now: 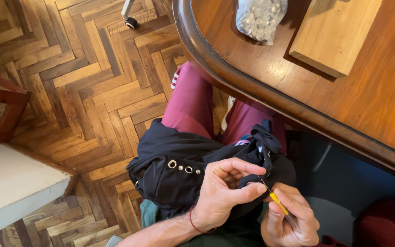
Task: Attaching metal eyelets to a black strap using a manual press machine
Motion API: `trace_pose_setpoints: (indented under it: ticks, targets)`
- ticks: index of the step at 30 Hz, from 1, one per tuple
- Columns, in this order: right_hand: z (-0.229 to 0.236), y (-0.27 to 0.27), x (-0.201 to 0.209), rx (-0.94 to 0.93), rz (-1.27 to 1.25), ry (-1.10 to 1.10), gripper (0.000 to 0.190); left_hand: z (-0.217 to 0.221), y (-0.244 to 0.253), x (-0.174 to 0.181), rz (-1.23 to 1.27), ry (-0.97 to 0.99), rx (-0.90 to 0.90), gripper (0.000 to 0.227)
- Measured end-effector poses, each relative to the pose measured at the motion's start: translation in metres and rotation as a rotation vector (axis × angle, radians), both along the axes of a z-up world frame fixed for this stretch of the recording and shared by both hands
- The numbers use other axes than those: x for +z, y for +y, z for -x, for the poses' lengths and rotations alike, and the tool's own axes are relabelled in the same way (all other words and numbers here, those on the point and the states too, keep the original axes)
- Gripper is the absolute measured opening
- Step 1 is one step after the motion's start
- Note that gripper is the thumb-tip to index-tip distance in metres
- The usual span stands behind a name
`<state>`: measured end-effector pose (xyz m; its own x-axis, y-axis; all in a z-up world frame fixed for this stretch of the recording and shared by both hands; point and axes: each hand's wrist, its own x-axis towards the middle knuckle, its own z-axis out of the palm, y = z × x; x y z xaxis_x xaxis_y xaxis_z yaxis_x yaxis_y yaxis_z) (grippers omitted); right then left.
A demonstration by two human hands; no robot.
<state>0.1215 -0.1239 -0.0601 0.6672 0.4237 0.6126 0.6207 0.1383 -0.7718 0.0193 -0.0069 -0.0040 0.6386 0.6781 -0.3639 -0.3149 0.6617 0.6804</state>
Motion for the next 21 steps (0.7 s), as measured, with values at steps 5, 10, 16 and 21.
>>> trace_pose_setpoints:
  ticks: [5, 10, 16, 21]
  targets:
    - [0.003, 0.001, 0.000, -0.007, 0.002, 0.045, 0.030, 0.000, 0.001, -0.003, -0.027, -0.004, -0.013, 0.026]
    - [0.004, 0.002, -0.007, -0.019, -0.062, 0.082, 0.028, 0.001, -0.001, -0.005, -0.038, -0.038, -0.011, 0.026]
    - [0.004, 0.001, -0.007, -0.005, -0.074, 0.146, 0.031, 0.003, 0.001, -0.004, -0.088, -0.029, -0.046, 0.025]
    - [0.005, 0.004, -0.009, -0.018, -0.105, 0.156, 0.029, 0.004, 0.001, -0.006, -0.112, -0.043, -0.051, 0.024]
